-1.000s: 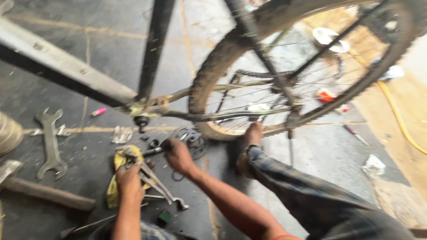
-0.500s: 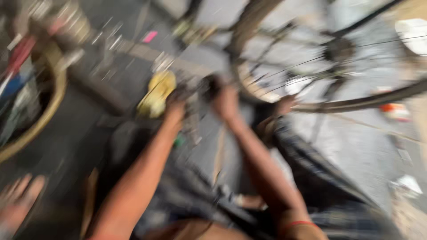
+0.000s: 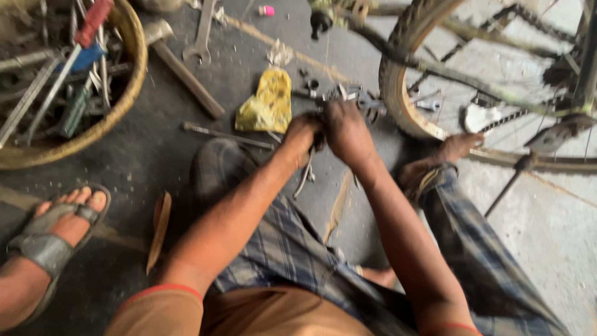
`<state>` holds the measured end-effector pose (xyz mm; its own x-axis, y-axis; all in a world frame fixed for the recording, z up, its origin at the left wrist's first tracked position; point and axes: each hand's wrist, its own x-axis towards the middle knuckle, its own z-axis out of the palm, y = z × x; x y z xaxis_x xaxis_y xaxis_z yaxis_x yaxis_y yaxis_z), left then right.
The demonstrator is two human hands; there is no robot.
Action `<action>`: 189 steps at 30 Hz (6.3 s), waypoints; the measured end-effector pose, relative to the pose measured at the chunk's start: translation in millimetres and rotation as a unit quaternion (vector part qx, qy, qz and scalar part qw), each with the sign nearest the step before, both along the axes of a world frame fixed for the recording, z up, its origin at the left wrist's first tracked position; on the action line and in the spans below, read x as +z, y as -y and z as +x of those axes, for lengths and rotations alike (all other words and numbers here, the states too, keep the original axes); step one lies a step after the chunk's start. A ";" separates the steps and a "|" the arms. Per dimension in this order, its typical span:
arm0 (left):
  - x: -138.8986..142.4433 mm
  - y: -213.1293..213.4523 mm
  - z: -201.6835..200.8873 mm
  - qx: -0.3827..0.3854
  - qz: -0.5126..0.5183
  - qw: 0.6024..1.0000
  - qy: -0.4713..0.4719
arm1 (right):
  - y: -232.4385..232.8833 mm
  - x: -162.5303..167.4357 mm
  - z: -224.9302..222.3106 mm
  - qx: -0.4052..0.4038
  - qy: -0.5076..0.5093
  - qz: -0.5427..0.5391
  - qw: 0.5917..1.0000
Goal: The person sits on the floor beside an upside-down bicycle and works on the crank and bottom bracket area. They hold a socket-like tool against the bottom bracket, turn it by hand, reposition the crank and chain, pick pliers and other tools from a basket, and continue turning the fitting on the frame.
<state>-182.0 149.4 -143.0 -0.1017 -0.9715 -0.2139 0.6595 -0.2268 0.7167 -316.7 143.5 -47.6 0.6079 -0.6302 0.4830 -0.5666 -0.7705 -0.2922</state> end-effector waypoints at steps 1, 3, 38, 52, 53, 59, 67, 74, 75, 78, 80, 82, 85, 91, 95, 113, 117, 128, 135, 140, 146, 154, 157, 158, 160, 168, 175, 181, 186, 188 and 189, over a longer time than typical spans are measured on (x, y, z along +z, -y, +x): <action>-4.6 2.2 -0.3 -0.006 0.014 1.000 0.012 | 1.6 -1.7 -0.7 0.009 -0.004 -0.009 1.000; -9.8 6.3 -0.3 -0.020 0.036 0.999 0.010 | 3.6 -2.0 -1.8 0.025 -0.014 -0.021 0.999; 9.3 13.3 4.1 -0.019 0.014 0.990 0.135 | -54.7 -93.3 -40.2 -0.130 0.286 0.609 0.728; 25.4 32.2 11.4 0.071 -0.088 0.993 0.031 | -16.0 -76.8 -23.7 0.019 0.331 0.684 0.650; 23.3 35.3 10.5 0.082 -0.097 0.992 0.019 | -7.1 -75.8 -25.5 0.052 0.328 0.687 0.647; 24.3 71.1 18.6 0.088 -0.174 0.980 0.027 | 57.6 -65.9 -40.9 0.065 0.221 0.637 0.735; 29.4 94.9 32.9 0.062 -0.220 0.962 0.148 | 127.1 -26.7 -59.0 0.046 0.003 0.493 0.869; 23.0 105.3 37.9 0.112 -0.223 0.948 0.199 | 152.4 -60.0 -44.9 0.041 0.050 0.532 0.845; 23.1 105.3 39.8 0.114 -0.219 0.944 0.219 | 156.7 -67.3 -40.4 0.016 0.068 0.544 0.836; 27.4 107.2 45.5 0.115 -0.224 0.938 0.238 | 167.9 -82.8 -29.2 -0.048 0.098 0.553 0.826; 31.5 109.1 47.5 0.112 -0.232 0.934 0.247 | 170.3 -84.8 -29.1 -0.071 0.088 0.527 0.843; 33.8 109.5 49.2 0.107 -0.237 0.926 0.273 | 166.3 -79.6 -39.1 -0.088 0.070 0.507 0.854; 33.6 107.7 48.7 0.101 -0.258 0.930 0.243 | 154.3 -71.2 -56.7 -0.056 0.030 0.451 0.890; 41.1 108.0 53.5 0.132 -0.220 0.905 0.340 | 157.3 -93.9 -27.8 -0.088 0.097 0.498 0.857; 60.0 100.9 56.3 0.153 -0.195 0.901 0.355 | 168.9 -113.8 -8.3 0.108 0.206 0.453 0.860; 103.8 92.7 22.1 0.419 -0.198 0.694 0.551 | 158.6 -96.8 1.6 0.149 0.240 0.431 0.857; 99.3 91.2 22.9 0.457 -0.224 0.664 0.548 | 160.7 -74.8 -22.5 -0.061 0.121 0.504 0.853; 93.9 87.2 28.7 0.436 -0.233 0.606 0.623 | 177.9 -145.1 -8.6 0.056 0.159 0.353 0.920; 103.0 80.5 33.9 0.427 -0.239 0.593 0.639 | 178.3 -156.2 -12.3 0.068 0.211 0.327 0.919; 97.0 79.1 30.9 0.419 -0.240 0.615 0.624 | 166.4 -105.8 -65.6 -0.100 0.063 0.461 0.879; 101.4 79.3 28.6 0.426 -0.244 0.587 0.645 | 167.8 -178.9 8.7 -0.131 -0.027 0.196 0.972; 104.6 79.3 32.3 0.436 -0.253 0.580 0.640 | 157.8 -104.8 -19.0 -0.128 0.092 0.494 0.855; 99.7 79.7 28.0 0.438 -0.245 0.592 0.630 | 158.4 -94.7 -55.3 -0.115 0.074 0.466 0.874; 98.9 79.8 27.9 0.437 -0.247 0.588 0.634 | 161.3 -103.9 -55.9 -0.150 0.077 0.452 0.876; 99.2 79.8 28.5 0.436 -0.252 0.579 0.641 | 169.7 -134.0 -40.3 -0.218 0.084 0.420 0.877; 106.7 80.1 32.8 0.438 -0.266 0.578 0.635 | 176.3 -159.5 23.1 0.032 0.182 0.267 0.946; 94.3 85.4 27.9 0.447 -0.249 0.593 0.622 | 148.8 -84.1 -40.1 -0.144 0.142 0.487 0.849; 101.0 80.7 31.1 0.449 -0.251 0.542 0.665 | 174.7 -156.3 57.8 0.006 0.070 -0.037 0.997; 105.4 79.8 35.4 0.445 -0.267 0.553 0.652 | 174.0 -131.2 21.4 0.034 0.175 0.332 0.926; 101.9 81.7 34.5 0.442 -0.272 0.569 0.638 | 166.5 -102.5 -22.2 -0.051 0.174 0.467 0.866; 99.4 82.6 33.6 0.440 -0.268 0.578 0.632 | 160.8 -92.3 -38.9 -0.143 0.124 0.487 0.852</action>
